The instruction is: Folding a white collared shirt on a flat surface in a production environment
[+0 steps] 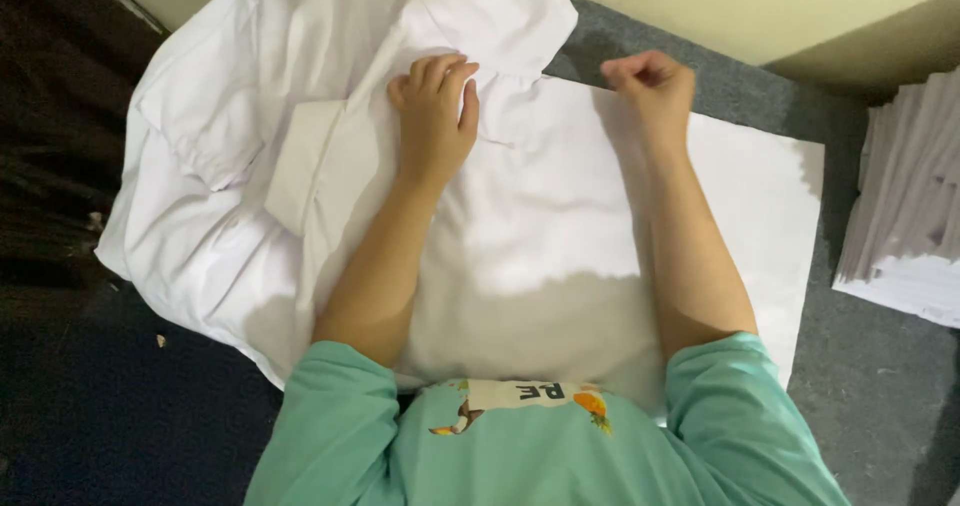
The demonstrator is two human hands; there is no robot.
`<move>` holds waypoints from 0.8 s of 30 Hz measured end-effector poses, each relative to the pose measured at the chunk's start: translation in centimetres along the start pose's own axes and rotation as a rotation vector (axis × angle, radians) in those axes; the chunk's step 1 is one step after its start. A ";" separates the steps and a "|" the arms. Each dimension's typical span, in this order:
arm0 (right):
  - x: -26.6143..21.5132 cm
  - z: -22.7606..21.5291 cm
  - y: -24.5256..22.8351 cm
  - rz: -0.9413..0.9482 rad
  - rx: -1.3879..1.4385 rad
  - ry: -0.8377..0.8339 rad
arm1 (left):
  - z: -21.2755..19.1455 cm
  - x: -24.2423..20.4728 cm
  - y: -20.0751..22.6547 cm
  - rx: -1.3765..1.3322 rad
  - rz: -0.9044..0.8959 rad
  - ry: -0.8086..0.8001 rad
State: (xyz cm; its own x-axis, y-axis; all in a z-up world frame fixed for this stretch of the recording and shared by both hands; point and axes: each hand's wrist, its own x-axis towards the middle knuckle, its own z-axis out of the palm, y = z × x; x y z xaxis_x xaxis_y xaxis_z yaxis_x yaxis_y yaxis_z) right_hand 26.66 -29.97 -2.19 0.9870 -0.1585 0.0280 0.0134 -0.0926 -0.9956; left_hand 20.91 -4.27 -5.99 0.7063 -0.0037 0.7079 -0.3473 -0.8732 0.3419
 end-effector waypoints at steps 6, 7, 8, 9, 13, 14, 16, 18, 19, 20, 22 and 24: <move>4.9 -6.5 3.0 -0.277 -0.095 -0.029 | 1.6 -1.5 2.0 -0.060 0.032 -0.169; 5.5 -7.3 4.0 -0.276 -0.096 -0.030 | 1.9 -2.1 2.0 -0.061 0.030 -0.170; 6.1 -8.0 5.0 -0.232 -0.139 -0.056 | 2.2 -2.7 1.9 0.029 0.041 -0.239; 6.7 -8.8 5.9 -0.187 -0.181 -0.083 | 2.5 -3.2 1.9 0.119 0.052 -0.308; 5.5 -8.1 4.1 -0.154 -0.241 -0.022 | 3.1 -3.9 1.3 0.045 0.034 -0.390; 5.4 -7.6 3.9 -0.256 -0.285 0.013 | 2.9 -3.7 1.5 0.050 -0.004 -0.481; 4.6 -6.1 3.3 -0.359 -0.332 0.047 | 2.4 -3.4 1.9 0.052 -0.044 -0.572; 3.0 -3.9 2.5 -0.523 -0.426 -0.174 | 1.8 -3.0 2.1 0.051 -0.065 -0.660; 1.3 -2.5 2.0 -0.522 -0.427 -0.177 | 1.3 -2.5 2.6 0.051 -0.067 -0.661; -0.5 -1.0 1.5 -0.467 -0.645 -0.323 | 0.9 -2.0 3.0 0.063 -0.108 -0.750; -3.7 1.9 0.9 -0.406 -0.860 -0.465 | 0.6 -1.6 3.2 0.077 -0.144 -0.838; -7.0 4.9 0.8 -0.332 -1.208 -0.766 | 1.1 -2.1 2.8 0.095 -0.135 -0.806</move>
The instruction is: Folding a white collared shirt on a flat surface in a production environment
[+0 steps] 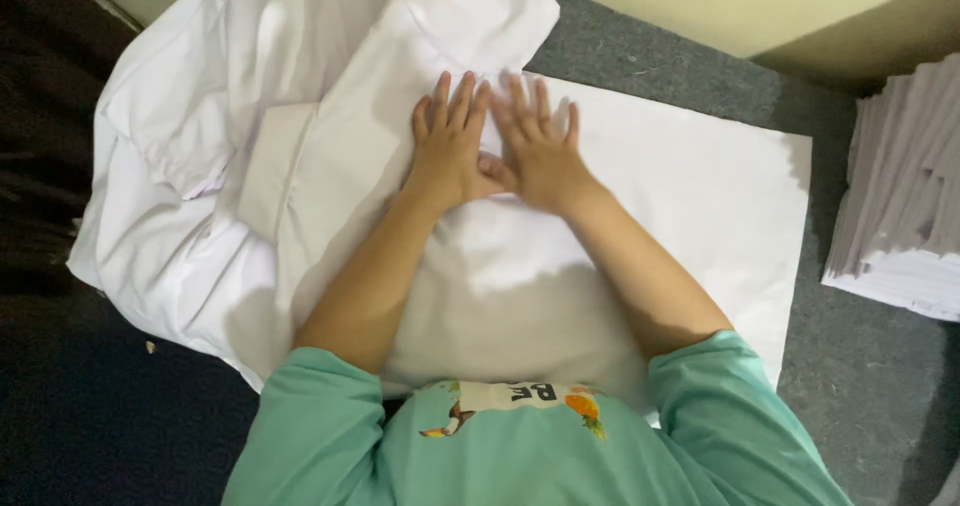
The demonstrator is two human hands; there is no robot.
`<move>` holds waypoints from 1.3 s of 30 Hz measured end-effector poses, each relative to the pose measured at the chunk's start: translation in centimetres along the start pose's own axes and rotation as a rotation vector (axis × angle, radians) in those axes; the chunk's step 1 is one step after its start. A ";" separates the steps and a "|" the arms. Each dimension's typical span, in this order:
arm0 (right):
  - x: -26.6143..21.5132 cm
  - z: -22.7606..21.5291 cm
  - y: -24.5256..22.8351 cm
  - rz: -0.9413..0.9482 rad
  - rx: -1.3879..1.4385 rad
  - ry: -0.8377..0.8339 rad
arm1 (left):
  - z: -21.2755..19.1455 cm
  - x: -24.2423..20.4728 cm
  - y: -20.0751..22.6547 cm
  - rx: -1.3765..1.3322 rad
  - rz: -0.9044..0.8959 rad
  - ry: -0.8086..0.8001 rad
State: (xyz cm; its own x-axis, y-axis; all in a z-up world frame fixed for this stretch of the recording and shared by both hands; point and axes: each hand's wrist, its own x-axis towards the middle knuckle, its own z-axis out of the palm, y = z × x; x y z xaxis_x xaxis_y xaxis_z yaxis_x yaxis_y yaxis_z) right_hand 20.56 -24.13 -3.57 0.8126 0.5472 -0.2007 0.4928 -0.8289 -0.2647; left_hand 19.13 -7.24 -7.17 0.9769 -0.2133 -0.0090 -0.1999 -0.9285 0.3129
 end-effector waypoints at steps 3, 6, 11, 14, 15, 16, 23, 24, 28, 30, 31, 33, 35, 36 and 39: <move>0.6 2.1 -0.4 0.016 0.073 -0.062 | 0.2 0.4 -1.2 0.029 0.026 0.123; 0.7 1.0 -0.1 -0.011 0.102 0.047 | 0.8 1.1 -2.2 -0.035 0.079 0.163; 1.6 3.8 0.8 0.021 0.147 0.279 | 1.7 0.8 -2.4 -0.002 0.094 0.268; 0.6 3.6 3.1 0.023 0.107 0.347 | 1.8 1.6 -2.5 -0.045 0.071 0.345; -0.2 3.7 4.2 0.022 0.066 0.374 | 2.1 1.7 -2.4 -0.091 0.047 0.377; -1.5 3.2 5.3 0.030 0.066 0.376 | 2.3 1.6 -2.5 -0.093 0.054 0.375; -11.1 -0.6 14.2 0.465 0.103 0.291 | 3.1 1.4 -2.5 0.106 0.118 0.495; -12.1 -0.2 16.6 0.566 0.107 0.300 | 3.2 1.4 -2.6 0.129 0.111 0.502; -16.0 -0.5 20.9 0.704 0.089 0.307 | 2.0 0.9 -1.7 0.076 0.098 0.429; -17.0 -0.4 22.4 0.823 0.147 0.353 | 2.0 0.8 -1.7 0.061 0.106 0.428; -17.2 0.1 23.1 0.825 0.147 0.353 | 1.9 0.9 -1.6 0.060 0.108 0.427; -17.5 0.9 24.6 0.792 0.155 0.433 | 1.6 0.8 -1.4 0.025 0.072 0.375; -17.9 0.7 24.3 0.784 0.190 0.473 | 1.2 0.7 -1.1 0.031 0.071 0.373; -18.1 0.7 24.2 0.776 0.226 0.509 | 1.1 0.6 -1.0 0.037 0.067 0.367; -18.3 1.8 25.9 0.594 0.091 0.641 | 2.4 1.1 -1.6 0.165 0.135 0.501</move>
State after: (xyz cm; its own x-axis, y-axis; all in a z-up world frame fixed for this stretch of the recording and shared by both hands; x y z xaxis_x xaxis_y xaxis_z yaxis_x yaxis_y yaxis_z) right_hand 17.90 -55.41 -8.45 0.9586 -0.1646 0.2323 -0.0712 -0.9285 -0.3643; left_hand 20.36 -6.72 -10.00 0.8500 -0.2006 0.4871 -0.2957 -0.9469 0.1262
